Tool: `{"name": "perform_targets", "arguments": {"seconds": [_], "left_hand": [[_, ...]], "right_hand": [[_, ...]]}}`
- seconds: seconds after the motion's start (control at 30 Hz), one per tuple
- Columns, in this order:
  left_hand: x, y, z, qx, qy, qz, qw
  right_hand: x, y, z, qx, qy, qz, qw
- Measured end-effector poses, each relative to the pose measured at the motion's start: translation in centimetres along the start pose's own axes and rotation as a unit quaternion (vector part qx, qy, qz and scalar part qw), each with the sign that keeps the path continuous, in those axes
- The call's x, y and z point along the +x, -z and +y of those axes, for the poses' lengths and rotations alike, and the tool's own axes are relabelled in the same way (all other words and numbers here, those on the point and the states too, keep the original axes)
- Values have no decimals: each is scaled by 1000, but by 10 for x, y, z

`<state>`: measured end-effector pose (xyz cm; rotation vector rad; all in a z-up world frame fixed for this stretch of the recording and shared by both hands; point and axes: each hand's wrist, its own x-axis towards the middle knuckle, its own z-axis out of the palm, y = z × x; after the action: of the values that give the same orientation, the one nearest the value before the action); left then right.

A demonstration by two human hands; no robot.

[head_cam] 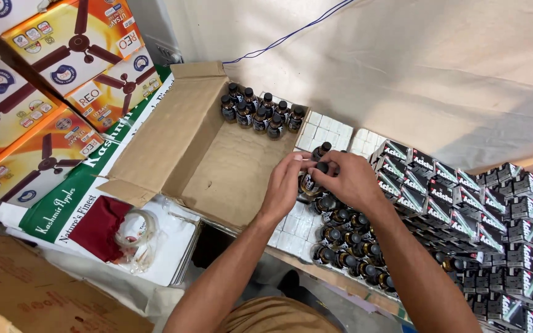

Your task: The person places small dark bottles one by one into a cardboard box, arranging them in rows. After filling the box, they close the flaps, pick up the box, and place it on a stack of other boxes. They then open another box and continue placing bottles inside.

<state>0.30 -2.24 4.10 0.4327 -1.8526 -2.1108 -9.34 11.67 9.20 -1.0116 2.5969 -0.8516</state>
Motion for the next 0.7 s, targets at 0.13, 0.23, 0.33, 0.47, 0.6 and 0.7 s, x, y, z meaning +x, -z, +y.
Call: {"name": "perform_targets", "arguments": {"seconds": [0.13, 0.23, 0.33, 0.47, 0.6, 0.7], "left_hand": [[-17, 0, -13, 25, 30, -3, 999], [-24, 2, -34, 54, 56, -4, 997], [-33, 7, -50, 74, 63, 10, 995], [-38, 9, -71, 67, 91, 11, 994], [-44, 9, -75, 81, 140, 0, 987], [-44, 12, -86, 82, 151, 0, 985]], "right_hand": [[-14, -12, 4, 7, 5, -34, 999], [-17, -30, 20, -4, 11, -53, 999], [-14, -51, 35, -51, 16, -93, 994], [-6, -77, 61, -161, 61, -108, 979], [-2, -98, 78, -196, 87, -104, 971], [2, -104, 85, -249, 93, -116, 957]]}}
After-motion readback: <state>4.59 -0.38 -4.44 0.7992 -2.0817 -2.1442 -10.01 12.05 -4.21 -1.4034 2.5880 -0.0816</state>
